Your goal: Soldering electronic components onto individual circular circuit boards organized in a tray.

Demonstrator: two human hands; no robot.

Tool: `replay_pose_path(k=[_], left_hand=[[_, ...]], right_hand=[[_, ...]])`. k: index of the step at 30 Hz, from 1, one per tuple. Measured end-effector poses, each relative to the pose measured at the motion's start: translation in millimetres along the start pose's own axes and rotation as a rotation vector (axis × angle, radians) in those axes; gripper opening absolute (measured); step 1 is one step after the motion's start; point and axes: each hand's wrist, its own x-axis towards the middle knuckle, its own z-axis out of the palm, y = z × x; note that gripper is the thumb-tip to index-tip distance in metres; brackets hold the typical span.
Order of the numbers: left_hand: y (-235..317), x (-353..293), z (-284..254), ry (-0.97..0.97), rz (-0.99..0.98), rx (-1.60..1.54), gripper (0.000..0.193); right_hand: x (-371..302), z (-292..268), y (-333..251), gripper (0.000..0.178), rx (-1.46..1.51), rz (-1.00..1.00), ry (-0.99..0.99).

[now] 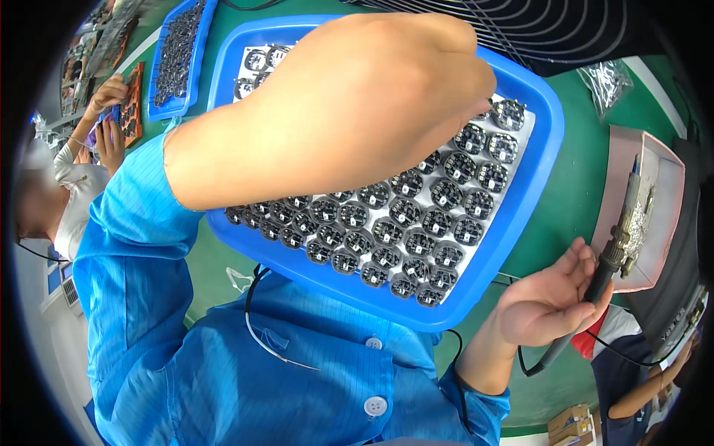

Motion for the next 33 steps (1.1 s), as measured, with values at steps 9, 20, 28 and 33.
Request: replay_pose_path(k=[9, 20, 28, 33], left_hand=[[7, -4, -15, 0.059, 0.203, -0.173, 0.022], [35, -33, -27, -0.175, 0.104, -0.238, 0.023], [43, -47, -25, -0.204, 0.145, -0.273, 0.025], [44, -46, -16, -0.125, 0.187, -0.244, 0.026]], right_hand=[[3, -1, 3, 0.047, 0.013, -0.039, 0.001], [8, 6, 9, 0.046, -0.038, -0.084, 0.034], [11, 17, 9, 0.042, -0.071, -0.109, 0.083], [13, 17, 9, 0.041, -0.073, -0.128, 0.077]])
